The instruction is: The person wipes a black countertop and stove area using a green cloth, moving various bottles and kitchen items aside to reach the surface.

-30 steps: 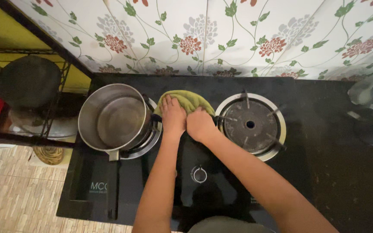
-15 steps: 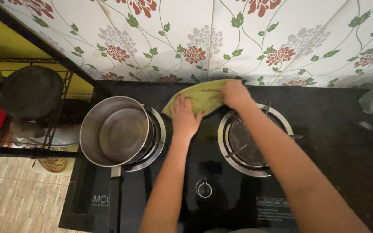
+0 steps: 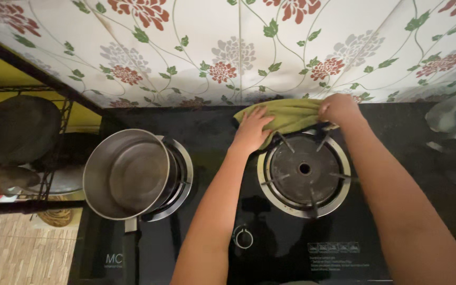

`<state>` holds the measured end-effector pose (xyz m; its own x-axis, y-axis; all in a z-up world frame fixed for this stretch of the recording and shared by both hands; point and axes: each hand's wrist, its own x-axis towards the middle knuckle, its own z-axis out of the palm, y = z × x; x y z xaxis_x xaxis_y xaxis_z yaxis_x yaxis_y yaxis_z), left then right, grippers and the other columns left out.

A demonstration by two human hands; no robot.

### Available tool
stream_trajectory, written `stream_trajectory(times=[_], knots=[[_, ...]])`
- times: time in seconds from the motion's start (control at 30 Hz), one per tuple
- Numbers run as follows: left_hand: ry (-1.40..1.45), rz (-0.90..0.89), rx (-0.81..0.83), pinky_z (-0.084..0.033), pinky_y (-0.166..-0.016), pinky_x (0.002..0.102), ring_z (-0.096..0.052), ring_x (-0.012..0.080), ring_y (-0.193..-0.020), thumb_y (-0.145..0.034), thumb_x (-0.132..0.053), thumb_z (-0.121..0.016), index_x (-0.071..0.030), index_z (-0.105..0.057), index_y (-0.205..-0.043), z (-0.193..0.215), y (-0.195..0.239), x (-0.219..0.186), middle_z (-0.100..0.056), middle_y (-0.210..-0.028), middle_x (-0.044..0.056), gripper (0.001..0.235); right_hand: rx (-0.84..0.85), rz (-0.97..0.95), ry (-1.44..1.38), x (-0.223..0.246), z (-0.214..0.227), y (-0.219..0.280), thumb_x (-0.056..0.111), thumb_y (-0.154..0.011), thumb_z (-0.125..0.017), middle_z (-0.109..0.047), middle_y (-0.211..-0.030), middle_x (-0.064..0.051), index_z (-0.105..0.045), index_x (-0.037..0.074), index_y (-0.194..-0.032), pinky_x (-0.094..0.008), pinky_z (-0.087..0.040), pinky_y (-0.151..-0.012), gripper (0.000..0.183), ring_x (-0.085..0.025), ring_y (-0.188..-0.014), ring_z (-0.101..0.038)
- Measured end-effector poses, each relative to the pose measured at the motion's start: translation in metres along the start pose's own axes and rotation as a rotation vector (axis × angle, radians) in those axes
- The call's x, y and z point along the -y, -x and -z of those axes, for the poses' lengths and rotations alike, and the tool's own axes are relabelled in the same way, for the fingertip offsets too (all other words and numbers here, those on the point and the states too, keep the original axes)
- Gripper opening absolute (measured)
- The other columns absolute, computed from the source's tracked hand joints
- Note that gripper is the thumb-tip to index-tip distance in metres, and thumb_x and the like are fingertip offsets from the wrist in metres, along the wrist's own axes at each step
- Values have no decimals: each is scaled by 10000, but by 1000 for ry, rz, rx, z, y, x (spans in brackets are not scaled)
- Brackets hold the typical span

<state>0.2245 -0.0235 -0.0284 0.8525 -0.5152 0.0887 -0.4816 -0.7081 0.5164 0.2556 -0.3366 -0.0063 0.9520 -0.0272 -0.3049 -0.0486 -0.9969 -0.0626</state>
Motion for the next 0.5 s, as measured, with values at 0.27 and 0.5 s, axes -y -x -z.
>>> stream_trajectory(times=[0.27, 0.5], knots=[[-35, 1, 17, -171, -1242, 561, -246, 288, -1538, -939, -219, -696, -200, -560, -1425, 1, -9, -17, -367, -1626, 61, 505, -208, -23, -115, -23, -24, -2, 215, -851, -711, -751, -964, -169, -788, 128, -930, -452, -571, -835, 140, -359, -914, -708], [-199, 134, -125, -203, -1224, 572, -226, 429, -1519, -978, -328, -613, -202, -490, -1507, 15, 27, 1, -306, -1647, 162, 557, -370, 108, 11, 43, -61, -25, 95, -916, -582, -748, -992, -229, -760, 62, -1016, -501, -564, -876, 207, -395, -967, -726]])
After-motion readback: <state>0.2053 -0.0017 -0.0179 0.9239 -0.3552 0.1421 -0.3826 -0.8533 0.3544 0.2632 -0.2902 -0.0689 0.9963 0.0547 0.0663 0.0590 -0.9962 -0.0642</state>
